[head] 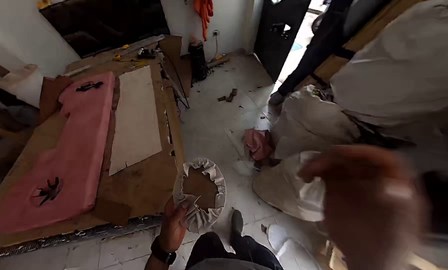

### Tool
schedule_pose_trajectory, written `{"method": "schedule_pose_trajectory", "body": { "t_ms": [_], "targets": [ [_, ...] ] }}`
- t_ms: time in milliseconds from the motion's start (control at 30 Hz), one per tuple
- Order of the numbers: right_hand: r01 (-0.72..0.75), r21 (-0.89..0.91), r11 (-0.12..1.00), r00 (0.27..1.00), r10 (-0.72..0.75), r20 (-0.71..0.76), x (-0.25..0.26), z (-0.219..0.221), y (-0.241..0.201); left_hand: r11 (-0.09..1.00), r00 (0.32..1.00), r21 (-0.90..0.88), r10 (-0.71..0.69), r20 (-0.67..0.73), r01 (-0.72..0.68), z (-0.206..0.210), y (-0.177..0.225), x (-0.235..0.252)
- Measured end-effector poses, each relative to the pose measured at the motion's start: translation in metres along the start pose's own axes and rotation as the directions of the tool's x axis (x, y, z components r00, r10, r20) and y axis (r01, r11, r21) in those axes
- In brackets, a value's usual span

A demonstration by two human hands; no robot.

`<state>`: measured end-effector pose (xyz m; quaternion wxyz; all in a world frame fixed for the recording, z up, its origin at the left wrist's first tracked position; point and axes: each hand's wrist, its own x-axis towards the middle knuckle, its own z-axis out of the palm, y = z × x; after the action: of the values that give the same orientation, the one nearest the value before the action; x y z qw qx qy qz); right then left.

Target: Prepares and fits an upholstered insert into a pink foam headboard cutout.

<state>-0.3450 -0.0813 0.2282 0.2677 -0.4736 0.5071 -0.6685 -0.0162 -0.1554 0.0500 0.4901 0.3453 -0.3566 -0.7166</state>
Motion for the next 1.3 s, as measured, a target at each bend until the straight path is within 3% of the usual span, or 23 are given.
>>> {"method": "schedule_pose_trajectory", "body": {
  "t_ms": [33,100,167,233,300,333,400,467,500,567,633,700,833,933,1000,1067,1100,1233,1300],
  "targets": [
    [-0.157,0.04,0.987,0.974,0.148,0.169,0.025,0.016,0.062,0.999,0.999,0.006,0.047,0.018,-0.048,-0.001,0.015,0.024],
    [-0.452,0.013,0.892,0.803,0.4,0.443,0.065,0.059,0.146,0.994,0.994,0.036,0.104,0.015,-0.105,0.0,0.038,0.065],
    [-0.61,-0.002,0.792,0.634,0.489,0.6,0.106,0.105,0.179,0.988,0.991,0.088,0.131,-0.033,-0.128,0.006,0.058,0.11],
    [-0.67,0.017,0.742,0.561,0.491,0.667,0.151,0.14,0.195,0.975,0.986,0.17,0.156,-0.057,-0.145,0.007,0.067,0.159],
    [-0.604,0.015,0.797,0.577,0.423,0.699,0.201,0.166,0.223,0.96,0.975,0.22,0.197,-0.1,-0.172,0.001,0.07,0.216],
    [-0.502,0.016,0.865,0.599,0.335,0.727,0.225,0.176,0.243,0.947,0.96,0.247,0.243,-0.137,-0.204,-0.004,0.071,0.246],
    [-0.185,0.039,0.982,0.61,0.084,0.788,0.276,0.2,0.284,0.897,0.912,0.329,0.368,-0.183,-0.295,-0.022,0.076,0.305],
    [0.046,0.113,0.992,0.588,-0.119,0.8,0.332,0.234,0.317,0.863,0.868,0.33,0.459,-0.191,-0.383,-0.044,0.08,0.363],
    [0.108,0.106,0.989,0.608,-0.15,0.779,0.358,0.251,0.325,0.895,0.871,0.221,0.435,-0.228,-0.389,-0.046,0.084,0.387],
    [0.173,0.093,0.981,0.622,-0.182,0.762,0.41,0.286,0.336,0.915,0.911,-0.194,0.291,-0.291,-0.354,-0.039,0.103,0.433],
    [0.219,0.108,0.97,0.517,-0.209,0.83,0.46,0.317,0.348,0.868,0.891,-0.363,0.175,-0.419,-0.34,-0.023,0.13,0.469],
    [0.169,0.14,0.976,0.437,-0.202,0.877,0.507,0.336,0.361,0.884,0.832,-0.296,0.163,-0.53,-0.362,-0.013,0.155,0.511],
    [-0.285,0.292,0.913,0.575,-0.081,0.814,0.61,0.398,0.398,0.813,0.724,-0.255,0.267,-0.636,-0.524,-0.03,0.192,0.601],
    [-0.489,0.181,0.853,0.5,0.105,0.86,0.668,0.451,0.425,0.759,0.643,-0.209,0.331,-0.691,-0.616,-0.037,0.195,0.663],
    [-0.487,-0.003,0.873,0.399,0.226,0.888,0.684,0.482,0.441,0.802,0.556,-0.073,0.341,-0.758,-0.592,-0.031,0.191,0.709],
    [-0.533,-0.089,0.841,0.362,0.322,0.875,0.71,0.52,0.454,0.841,0.384,0.125,0.366,-0.848,-0.527,-0.033,0.189,0.758],
    [-0.557,-0.095,0.825,0.34,0.331,0.88,0.729,0.539,0.46,0.858,0.329,0.202,0.385,-0.863,-0.473,-0.04,0.191,0.777],
    [-0.52,-0.023,0.854,0.28,0.196,0.94,0.805,0.597,0.49,0.868,0.341,0.25,0.412,-0.845,-0.429,-0.077,0.203,0.817],
    [-0.38,0.086,0.921,0.254,0.015,0.967,0.834,0.62,0.492,0.854,0.364,0.243,0.431,-0.826,-0.461,-0.077,0.218,0.836]
  ]
}}
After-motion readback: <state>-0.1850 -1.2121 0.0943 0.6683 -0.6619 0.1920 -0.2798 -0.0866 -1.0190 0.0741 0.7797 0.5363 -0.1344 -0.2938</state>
